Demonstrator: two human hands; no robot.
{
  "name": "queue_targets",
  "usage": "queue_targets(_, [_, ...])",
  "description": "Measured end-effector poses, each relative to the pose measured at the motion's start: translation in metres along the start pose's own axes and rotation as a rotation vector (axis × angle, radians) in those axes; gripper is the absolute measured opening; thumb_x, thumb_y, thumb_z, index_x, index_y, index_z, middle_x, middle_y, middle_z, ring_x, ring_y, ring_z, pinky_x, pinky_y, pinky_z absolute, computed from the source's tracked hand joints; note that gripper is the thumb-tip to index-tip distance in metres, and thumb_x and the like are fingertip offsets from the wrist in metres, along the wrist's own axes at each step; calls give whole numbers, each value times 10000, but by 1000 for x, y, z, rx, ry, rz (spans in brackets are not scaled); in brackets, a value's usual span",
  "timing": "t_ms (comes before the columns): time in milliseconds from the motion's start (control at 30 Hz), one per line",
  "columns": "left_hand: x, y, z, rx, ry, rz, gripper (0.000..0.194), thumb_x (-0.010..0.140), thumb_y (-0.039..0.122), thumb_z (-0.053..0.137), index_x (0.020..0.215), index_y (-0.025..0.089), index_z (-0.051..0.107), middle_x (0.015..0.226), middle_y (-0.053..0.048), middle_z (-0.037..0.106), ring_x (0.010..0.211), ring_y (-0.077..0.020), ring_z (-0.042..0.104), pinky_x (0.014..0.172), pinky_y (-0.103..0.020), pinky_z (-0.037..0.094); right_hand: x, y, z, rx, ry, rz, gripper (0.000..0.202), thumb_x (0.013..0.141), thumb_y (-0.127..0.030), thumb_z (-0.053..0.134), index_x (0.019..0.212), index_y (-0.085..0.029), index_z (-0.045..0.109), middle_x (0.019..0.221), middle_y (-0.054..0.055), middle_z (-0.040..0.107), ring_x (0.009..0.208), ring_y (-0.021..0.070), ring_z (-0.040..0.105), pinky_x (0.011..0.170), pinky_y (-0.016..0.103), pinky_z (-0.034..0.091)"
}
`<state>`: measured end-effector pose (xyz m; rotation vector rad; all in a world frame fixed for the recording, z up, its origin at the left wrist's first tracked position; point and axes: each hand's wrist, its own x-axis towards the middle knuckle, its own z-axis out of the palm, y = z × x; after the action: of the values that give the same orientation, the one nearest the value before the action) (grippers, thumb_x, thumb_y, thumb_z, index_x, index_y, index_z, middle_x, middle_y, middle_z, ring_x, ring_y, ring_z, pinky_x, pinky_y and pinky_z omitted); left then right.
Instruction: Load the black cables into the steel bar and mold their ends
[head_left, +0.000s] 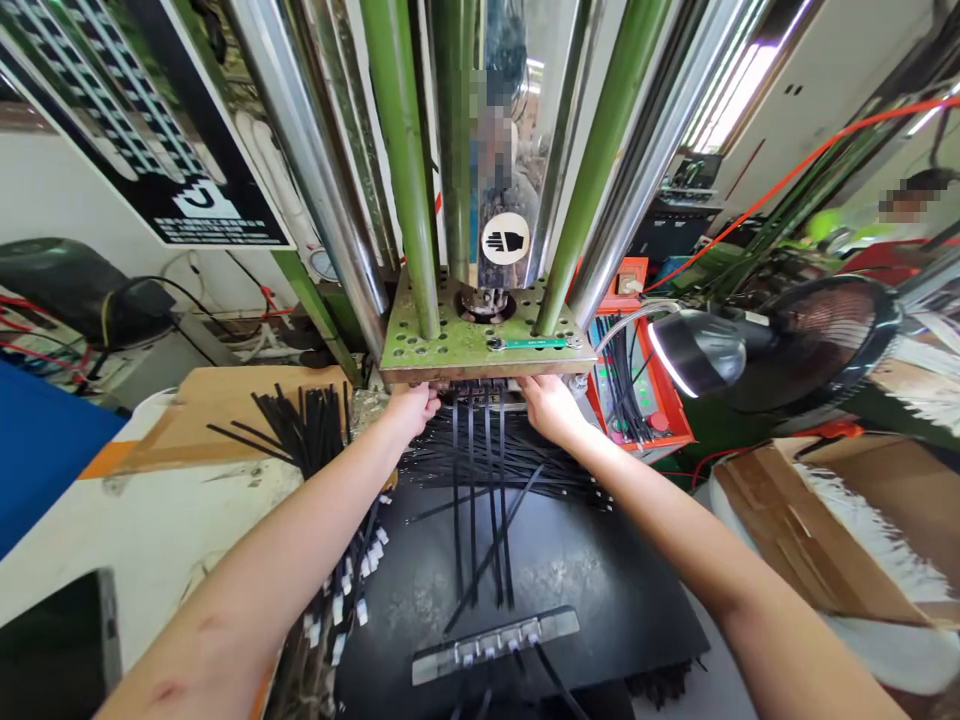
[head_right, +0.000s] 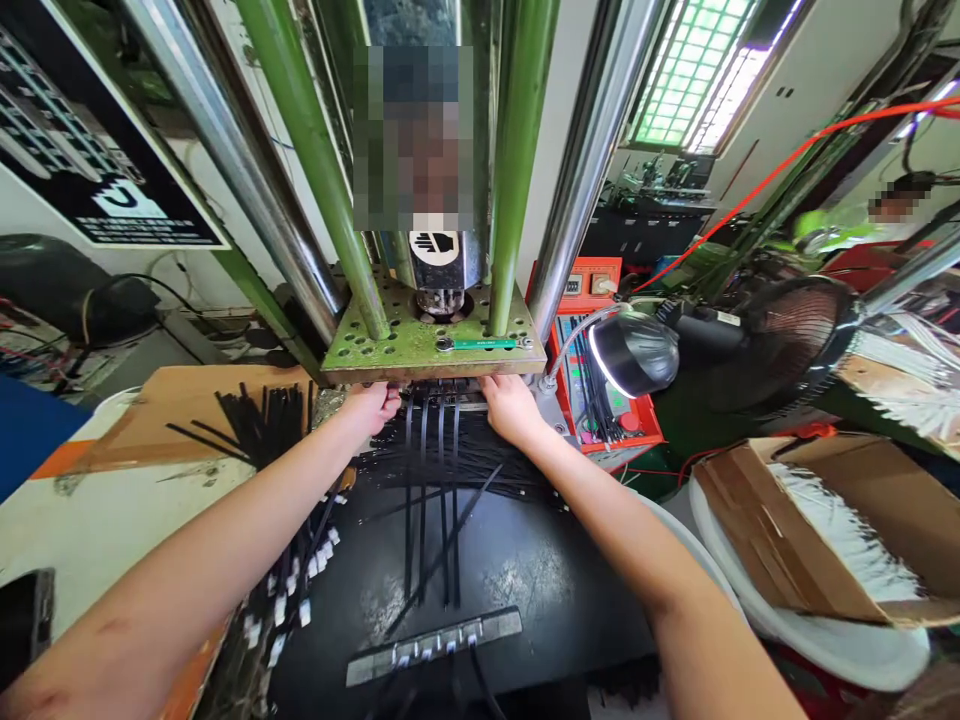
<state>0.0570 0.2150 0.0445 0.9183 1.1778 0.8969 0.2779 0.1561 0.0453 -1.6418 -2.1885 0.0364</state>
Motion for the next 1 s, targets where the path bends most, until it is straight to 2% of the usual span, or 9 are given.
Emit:
queue_targets(200, [-78, -37, 23, 48, -235, -195, 258, 797, 293, 586, 636, 175, 422, 459, 87, 356, 285, -23, 276, 317, -158, 79, -157, -30, -9, 131, 294, -290, 400, 909, -121, 503, 1295, -219, 534, 1181, 105, 663, 1123, 204, 613, 978, 406, 522])
queue_targets(300, [-101, -54, 41, 115, -367, -187, 265, 775, 323, 608, 647, 180, 425, 463, 92, 356, 290, -20, 272, 323, -158, 108, -199, -24, -16, 190, 240, -305, 389, 914, -89, 478, 1275, -212, 553, 1148, 108, 685, 1113, 188, 629, 924, 349, 562])
queue_targets(433, [-108, -61, 50, 262, -449, -21, 272, 765, 362, 623, 667, 179, 447, 504, 89, 367, 307, -28, 310, 335, -177, 179, -208, -6, -26, 305, 80, -332, 296, 946, -153, 435, 1153, -226, 633, 1106, 86, 708, 1072, 179, 652, 889, 326, 572])
queue_targets(567, [-112, -59, 53, 467, -509, 256, 216, 808, 379, 562, 752, 173, 537, 569, 59, 437, 415, -73, 407, 409, -209, 282, -185, -19, -43, 444, 50, -204, 212, 951, -246, 475, 972, -227, 685, 896, 36, 750, 818, 152, 717, 736, 261, 593])
queue_targets(667, [-120, -63, 58, 664, -537, 501, 189, 844, 336, 520, 794, 177, 607, 657, 18, 541, 598, -117, 484, 567, -233, 375, -177, -39, -75, 491, 268, -42, 186, 947, -239, 491, 917, -230, 674, 766, 10, 724, 715, 147, 693, 679, 270, 570])
queue_targets(733, [-125, -68, 60, 759, -541, 534, 197, 864, 329, 494, 803, 189, 618, 683, 13, 572, 633, -130, 491, 610, -241, 373, -189, -40, -106, 412, 506, 79, 186, 949, -223, 480, 962, -244, 665, 748, 16, 702, 710, 166, 679, 682, 313, 558])
queue_targets(800, [-129, -73, 61, 827, -512, 489, 202, 875, 338, 480, 789, 203, 602, 661, 19, 575, 615, -137, 500, 601, -242, 359, -213, -28, -134, 257, 562, 173, 196, 945, -249, 491, 1034, -263, 665, 798, 42, 702, 738, 194, 676, 681, 349, 554])
queue_targets(900, [-130, -81, 61, 871, -468, 355, 226, 891, 350, 453, 739, 211, 546, 583, 26, 557, 518, -135, 508, 533, -237, 339, -247, -5, -142, -1, 153, 121, 255, 891, -354, 582, 1111, -262, 670, 1021, 107, 706, 874, 262, 683, 736, 412, 571])
queue_targets(1000, [-131, -88, 68, 842, -461, 190, 177, 897, 355, 433, 806, 218, 497, 495, 54, 525, 359, -121, 455, 430, -227, 316, -249, -6, -98, -101, -19, 73, 543, 788, -311, 700, 1294, -182, 553, 1260, 186, 603, 1077, 345, 623, 849, 523, 557])
